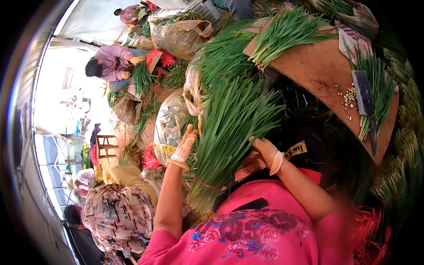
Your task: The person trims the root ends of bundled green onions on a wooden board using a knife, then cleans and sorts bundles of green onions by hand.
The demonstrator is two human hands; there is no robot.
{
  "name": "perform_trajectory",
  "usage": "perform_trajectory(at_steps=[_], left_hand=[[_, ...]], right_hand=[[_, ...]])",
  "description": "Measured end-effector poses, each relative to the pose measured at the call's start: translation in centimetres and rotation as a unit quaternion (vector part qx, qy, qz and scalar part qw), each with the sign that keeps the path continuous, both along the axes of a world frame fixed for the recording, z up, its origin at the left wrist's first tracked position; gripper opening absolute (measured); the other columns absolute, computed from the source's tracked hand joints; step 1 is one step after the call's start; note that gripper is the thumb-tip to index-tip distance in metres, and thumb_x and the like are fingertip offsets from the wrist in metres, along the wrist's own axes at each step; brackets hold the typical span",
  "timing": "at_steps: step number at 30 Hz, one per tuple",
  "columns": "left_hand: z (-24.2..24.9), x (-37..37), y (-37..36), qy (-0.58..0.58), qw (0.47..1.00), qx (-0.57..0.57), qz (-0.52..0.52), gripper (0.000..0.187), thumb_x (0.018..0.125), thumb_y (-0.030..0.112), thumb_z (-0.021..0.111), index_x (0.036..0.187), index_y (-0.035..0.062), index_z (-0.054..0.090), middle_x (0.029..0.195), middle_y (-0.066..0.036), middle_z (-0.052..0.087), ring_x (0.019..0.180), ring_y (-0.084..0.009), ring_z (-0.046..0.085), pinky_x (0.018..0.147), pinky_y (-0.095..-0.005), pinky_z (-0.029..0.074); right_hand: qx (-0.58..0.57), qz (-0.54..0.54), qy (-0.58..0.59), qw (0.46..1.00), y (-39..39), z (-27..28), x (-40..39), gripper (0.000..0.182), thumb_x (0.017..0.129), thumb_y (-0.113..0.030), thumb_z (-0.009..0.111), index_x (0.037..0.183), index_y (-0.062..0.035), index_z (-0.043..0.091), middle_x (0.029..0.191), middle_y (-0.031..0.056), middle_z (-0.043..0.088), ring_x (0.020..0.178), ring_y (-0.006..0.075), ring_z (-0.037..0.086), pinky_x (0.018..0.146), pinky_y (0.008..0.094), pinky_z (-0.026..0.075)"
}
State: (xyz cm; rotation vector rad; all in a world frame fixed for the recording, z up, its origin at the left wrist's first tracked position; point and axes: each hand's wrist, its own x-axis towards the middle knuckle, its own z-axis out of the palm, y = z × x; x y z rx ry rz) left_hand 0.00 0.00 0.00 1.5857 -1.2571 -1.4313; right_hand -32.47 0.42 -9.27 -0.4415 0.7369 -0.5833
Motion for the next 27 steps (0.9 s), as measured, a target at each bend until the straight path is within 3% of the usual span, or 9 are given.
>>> perform_trajectory(at_steps=[2,6,9,13,16,17,20,24,27], left_hand=[[-0.8,-1.6,0.3,0.118,0.992,0.028,0.017,0.101,0.083,0.037,0.074,0.153,0.0074,0.009,0.134,-0.005,0.042,0.115,-0.0112,0.042,0.103,-0.0245,0.031],[2.7,-4.8,-0.6,0.04,0.999,0.018,-0.011,0.096,0.082,0.019,0.07,0.152,0.0036,0.006,0.126,-0.009,0.051,0.108,-0.0163,0.051,0.097,-0.026,0.039],[5.1,-6.9,0.0,-0.05,0.998,-0.024,-0.024,0.092,0.079,0.009,0.068,0.151,0.0026,0.011,0.122,-0.011,0.056,0.104,-0.0165,0.055,0.093,-0.0281,0.044],[9.6,-8.4,-0.1,0.062,0.997,-0.048,-0.01,0.07,0.078,0.005,0.067,0.14,-0.0001,0.034,0.118,-0.013,0.059,0.099,-0.0177,0.059,0.089,-0.0314,0.048],[14.9,-9.6,-0.3,0.005,0.992,-0.122,0.038,0.045,0.08,-0.005,0.061,0.123,-0.0009,0.049,0.11,-0.011,0.061,0.093,-0.0196,0.061,0.08,-0.0325,0.053],[16.7,-10.4,-0.3,0.064,0.979,-0.19,0.039,0.045,0.078,-0.01,0.059,0.121,-0.0031,0.048,0.107,-0.011,0.061,0.092,-0.0202,0.061,0.075,-0.0299,0.054],[20.2,-12.6,-2.9,0.194,0.952,-0.235,0.01,0.047,0.076,-0.009,0.061,0.12,-0.006,0.046,0.106,-0.015,0.059,0.087,-0.0214,0.06,0.067,-0.0271,0.053],[21.5,-16.1,-6.4,0.326,0.909,-0.261,-0.021,0.052,0.083,0.008,0.066,0.129,-0.0028,0.045,0.122,-0.019,0.056,0.097,-0.0237,0.059,0.079,-0.0348,0.053],[20.9,-17.7,-8.3,0.414,0.872,-0.258,0.029,0.051,0.087,0.012,0.064,0.133,0.0024,0.045,0.129,-0.013,0.054,0.115,-0.0253,0.052,0.102,-0.0412,0.045]], right_hand=[[0.025,-0.105,-0.019,0.994,0.3,-1.1,0.2,0.072,0.083,-0.053,0.065,0.135,-0.0071,0.043,0.131,0.0191,0.052,0.111,0.0356,0.056,0.089,0.049,0.05],[0.106,-0.042,-0.239,0.964,-2.2,7.9,2.5,0.06,0.091,-0.044,0.055,0.133,-0.0022,0.045,0.111,0.014,0.066,0.092,0.0311,0.065,0.081,0.045,0.054],[0.101,-0.071,-0.189,0.974,-2.8,8.4,5.7,0.051,0.089,-0.037,0.06,0.128,-0.0042,0.052,0.109,0.014,0.066,0.09,0.0314,0.066,0.082,0.0468,0.054],[0.012,-0.163,-0.13,0.978,-2.6,13.5,8.0,0.033,0.088,-0.022,0.063,0.116,-0.0051,0.061,0.104,0.0099,0.067,0.09,0.0255,0.066,0.079,0.0419,0.054],[-0.207,-0.148,-0.178,0.95,-5.1,16.9,7.1,0.03,0.086,-0.02,0.063,0.113,-0.007,0.062,0.102,0.0087,0.068,0.091,0.024,0.066,0.079,0.038,0.054],[-0.317,-0.17,-0.145,0.922,-6.0,18.4,6.5,0.029,0.086,-0.02,0.063,0.112,-0.0075,0.063,0.101,0.0086,0.068,0.091,0.0235,0.066,0.079,0.0367,0.053],[-0.67,-0.224,0.066,0.705,-10.2,26.0,2.5,0.031,0.082,-0.023,0.066,0.109,-0.0082,0.064,0.098,0.0113,0.068,0.092,0.0245,0.066,0.079,0.0342,0.052],[-0.712,-0.16,0.257,0.634,-10.7,36.2,-3.8,0.033,0.079,-0.024,0.066,0.107,-0.0066,0.064,0.091,0.0141,0.068,0.093,0.0283,0.065,0.083,0.038,0.051],[-0.775,-0.164,0.41,0.452,-11.4,37.5,-5.3,0.032,0.08,-0.022,0.065,0.108,-0.0067,0.063,0.091,0.014,0.068,0.092,0.0291,0.066,0.082,0.0389,0.052]])
